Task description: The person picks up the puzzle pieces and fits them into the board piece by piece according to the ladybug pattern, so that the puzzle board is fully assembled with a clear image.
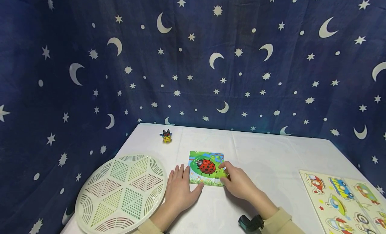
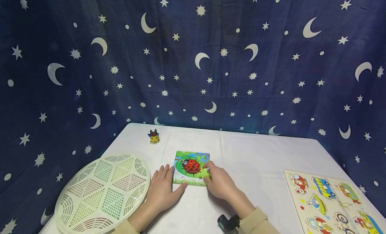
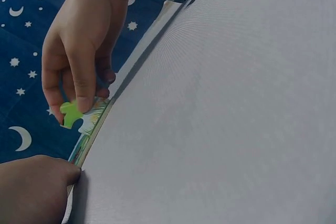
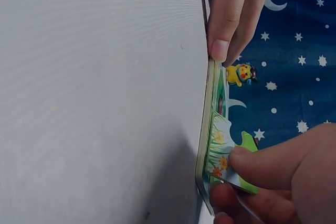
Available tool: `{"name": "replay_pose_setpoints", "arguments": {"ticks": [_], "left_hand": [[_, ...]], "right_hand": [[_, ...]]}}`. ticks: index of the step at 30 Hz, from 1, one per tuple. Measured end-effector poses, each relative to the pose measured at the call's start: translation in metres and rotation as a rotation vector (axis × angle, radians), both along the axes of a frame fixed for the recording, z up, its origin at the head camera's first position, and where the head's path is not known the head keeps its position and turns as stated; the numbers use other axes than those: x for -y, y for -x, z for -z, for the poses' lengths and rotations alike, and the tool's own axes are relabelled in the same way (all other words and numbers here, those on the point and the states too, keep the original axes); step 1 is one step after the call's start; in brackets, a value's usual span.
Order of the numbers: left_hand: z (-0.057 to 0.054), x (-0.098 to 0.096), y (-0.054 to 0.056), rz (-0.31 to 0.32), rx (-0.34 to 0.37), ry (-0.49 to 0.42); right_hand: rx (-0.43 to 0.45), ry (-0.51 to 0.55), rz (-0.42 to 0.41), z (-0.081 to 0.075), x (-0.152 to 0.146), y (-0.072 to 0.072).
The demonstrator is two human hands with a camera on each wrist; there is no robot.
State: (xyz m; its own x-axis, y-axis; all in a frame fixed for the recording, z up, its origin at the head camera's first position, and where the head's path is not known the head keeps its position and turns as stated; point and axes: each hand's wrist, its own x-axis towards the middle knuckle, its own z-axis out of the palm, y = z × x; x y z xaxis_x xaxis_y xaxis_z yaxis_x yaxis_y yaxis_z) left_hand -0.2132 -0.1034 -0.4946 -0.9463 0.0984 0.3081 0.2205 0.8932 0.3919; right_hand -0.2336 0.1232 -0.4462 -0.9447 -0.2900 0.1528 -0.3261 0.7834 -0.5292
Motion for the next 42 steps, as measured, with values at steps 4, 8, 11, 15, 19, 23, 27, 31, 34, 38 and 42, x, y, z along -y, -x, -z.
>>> {"name": "replay_pose_setpoints", "arguments": {"ticks": [4, 8, 11, 15, 19, 23, 27, 31, 34, 38, 42], "left_hand": [[0.000, 0.000, 0.000, 0.002, 0.003, 0.000], [0.000, 0.000, 0.000, 0.003, 0.002, 0.005], [0.000, 0.000, 0.000, 0.005, -0.001, 0.001], [0.000, -0.001, -0.001, 0.008, -0.003, -0.004], [0.000, 0.000, 0.000, 0.006, -0.005, 0.003], [0.000, 0.000, 0.000, 0.006, -0.006, 0.002], [0.000, 0.000, 0.000, 0.005, -0.013, -0.002], [-0.001, -0.001, 0.000, 0.006, -0.025, 0.000], [-0.002, -0.001, -0.001, 0.007, -0.030, 0.000], [-0.002, -0.001, -0.001, 0.009, -0.031, -0.002], [-0.002, 0.000, -0.001, 0.005, -0.029, -0.001]], "right_hand": [[-0.021, -0.016, 0.020, 0.000, 0.003, 0.003], [-0.038, -0.051, 0.025, -0.002, 0.008, 0.007], [-0.043, -0.082, 0.033, -0.003, 0.011, 0.008], [-0.035, -0.104, 0.052, -0.004, 0.012, 0.009], [-0.037, -0.109, 0.063, -0.003, 0.013, 0.010], [-0.039, -0.109, 0.076, -0.002, 0.013, 0.011], [-0.041, -0.095, 0.083, -0.001, 0.012, 0.012], [-0.048, -0.094, 0.081, 0.000, 0.010, 0.011], [-0.064, -0.119, 0.075, 0.000, 0.009, 0.008], [-0.104, -0.201, 0.025, -0.002, 0.009, 0.002], [-0.154, -0.293, -0.034, -0.003, 0.010, -0.008]]}}
